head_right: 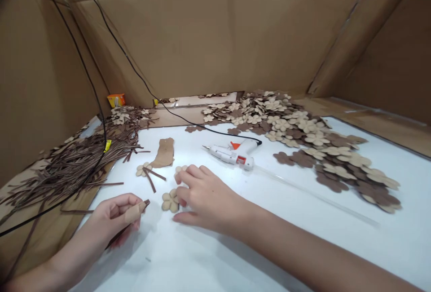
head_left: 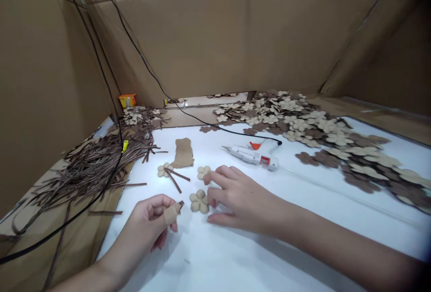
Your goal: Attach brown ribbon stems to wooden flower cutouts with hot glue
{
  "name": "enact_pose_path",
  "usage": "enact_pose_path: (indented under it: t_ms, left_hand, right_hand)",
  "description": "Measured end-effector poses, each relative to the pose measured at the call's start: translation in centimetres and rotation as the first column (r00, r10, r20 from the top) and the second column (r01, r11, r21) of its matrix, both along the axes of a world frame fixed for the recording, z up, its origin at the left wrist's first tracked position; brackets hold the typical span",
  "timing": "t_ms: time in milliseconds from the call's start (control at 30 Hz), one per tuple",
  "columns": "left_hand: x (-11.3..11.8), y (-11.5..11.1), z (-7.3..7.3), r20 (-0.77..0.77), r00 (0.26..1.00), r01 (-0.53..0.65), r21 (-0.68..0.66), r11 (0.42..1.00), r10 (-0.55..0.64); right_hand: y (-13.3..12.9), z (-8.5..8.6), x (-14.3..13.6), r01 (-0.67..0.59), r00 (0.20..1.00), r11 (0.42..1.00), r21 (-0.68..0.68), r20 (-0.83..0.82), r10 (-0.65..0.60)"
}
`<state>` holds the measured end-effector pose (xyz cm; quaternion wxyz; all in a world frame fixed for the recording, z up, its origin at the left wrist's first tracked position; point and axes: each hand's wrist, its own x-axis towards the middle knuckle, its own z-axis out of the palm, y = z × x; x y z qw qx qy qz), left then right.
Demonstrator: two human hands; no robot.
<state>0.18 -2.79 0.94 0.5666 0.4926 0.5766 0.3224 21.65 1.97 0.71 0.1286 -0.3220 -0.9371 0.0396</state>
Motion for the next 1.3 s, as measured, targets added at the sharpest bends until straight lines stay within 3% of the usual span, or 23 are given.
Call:
enact_pose_path:
  t_ms: [133, 233, 467, 600, 733, 900, 1033, 1300]
  left_hand:
    - [0.1, 0.6, -1.0, 0.029, 0.999, 0.016, -0.020, 1.000, -0.016]
    - [0.5, 1.0, -1.4, 0.048, 0.998, 0.028, -0.036, 0.999, -0.027]
    - [0.8, 1.7, -0.9, 0.039, 0.998, 0.058, -0.143, 0.988, -0.053]
    - [1.0, 2.1, -0.7, 0.017, 0.997, 0.075, -0.130, 0.989, -0.073]
    - [1.6, 2.0, -0.6, 0.003, 0.996, 0.090, -0.054, 0.994, -0.090]
    - [2.1, 1.6, -0.5, -0.014, 0.993, 0.114, 0.006, 0.993, -0.114]
    - [2.1, 1.6, -0.5, -0.018, 0.993, 0.118, -0.008, 0.993, -0.118]
    - [1.7, 1.9, -1.3, -0.030, 0.992, 0.118, -0.109, 0.987, -0.122]
  right_hand:
    - [0.3, 1.0, 0.0, 0.005, 0.999, 1.000, -0.011, -0.035, -0.006]
    - [1.1, 1.1, 0.3, -0.060, 0.998, 0.998, -0.037, 0.009, 0.060]
    - [1.2, 0.0, 0.1, -0.056, 0.996, 0.998, -0.034, 0.062, 0.058]
    - [1.1, 0.3, -0.1, -0.012, 0.999, 0.996, -0.091, -0.049, 0.008]
    - [0.9, 0.9, -0.6, 0.062, 0.965, 0.940, -0.336, -0.220, -0.142]
    - [0.6, 1.5, -1.5, 0.077, 0.939, 0.818, -0.569, -0.234, -0.251]
    - [0.6, 1.4, -1.7, 0.104, 0.929, 0.786, -0.610, -0.223, -0.296]
    - [1.3, 0.9, -2.0, 0.144, 0.947, 0.799, -0.584, -0.155, -0.283]
